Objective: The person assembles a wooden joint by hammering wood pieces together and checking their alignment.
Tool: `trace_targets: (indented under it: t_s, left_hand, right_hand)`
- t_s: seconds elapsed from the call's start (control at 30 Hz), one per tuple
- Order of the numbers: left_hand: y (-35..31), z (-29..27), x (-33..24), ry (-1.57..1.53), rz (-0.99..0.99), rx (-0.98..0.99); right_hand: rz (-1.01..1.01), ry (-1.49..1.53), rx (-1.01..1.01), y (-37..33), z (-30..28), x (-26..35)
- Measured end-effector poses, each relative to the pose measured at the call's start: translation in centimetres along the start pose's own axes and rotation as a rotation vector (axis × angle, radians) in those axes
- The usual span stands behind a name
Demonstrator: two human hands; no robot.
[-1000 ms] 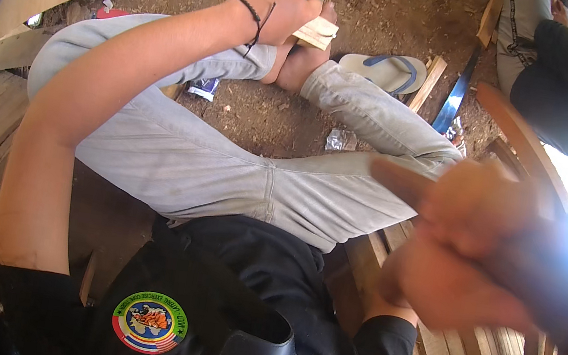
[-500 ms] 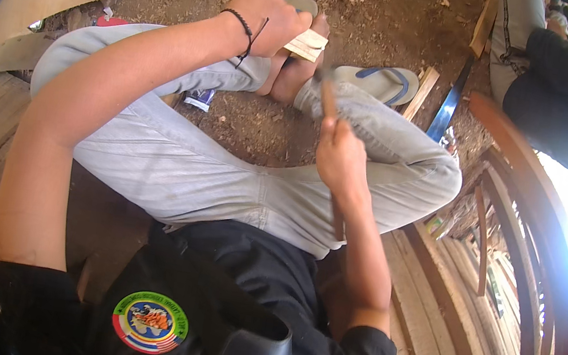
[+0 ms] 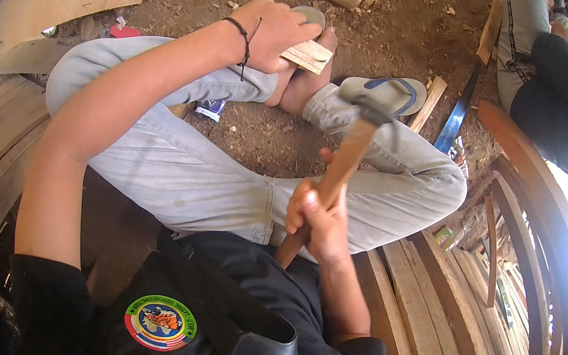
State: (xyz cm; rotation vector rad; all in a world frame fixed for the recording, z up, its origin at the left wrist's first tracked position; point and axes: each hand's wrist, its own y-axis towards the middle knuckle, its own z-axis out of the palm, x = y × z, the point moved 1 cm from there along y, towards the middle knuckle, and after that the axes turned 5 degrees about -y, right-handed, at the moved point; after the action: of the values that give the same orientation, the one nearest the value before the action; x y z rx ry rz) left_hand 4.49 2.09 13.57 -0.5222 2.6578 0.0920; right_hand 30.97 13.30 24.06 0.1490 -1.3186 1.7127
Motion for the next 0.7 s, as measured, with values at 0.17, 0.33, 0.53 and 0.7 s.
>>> trace_targets:
  t_s: [0.17, 0.33, 0.53, 0.7]
  left_hand:
    - [-0.3, -1.8, 0.7, -0.223, -0.028, 0.132]
    - [-1.4, -0.4, 0.4, -0.026, -0.064, 0.115]
    - [-2.1, -0.5, 0.4, -0.014, -0.076, 0.065]
    - [-2.2, -0.6, 0.2, -0.002, -0.103, 0.098]
  right_hand:
    - [-0.053, 0.102, 0.112, -3.5, 1.9, -0.7]
    - [0.114, -0.091, 0.320, -5.0, 1.5, -3.1]
    - [-0.262, -0.750, -0.092, -2.6, 1.8, 3.2]
    - [-0.581, -0.817, -0.127, -1.9, 1.3, 4.6]
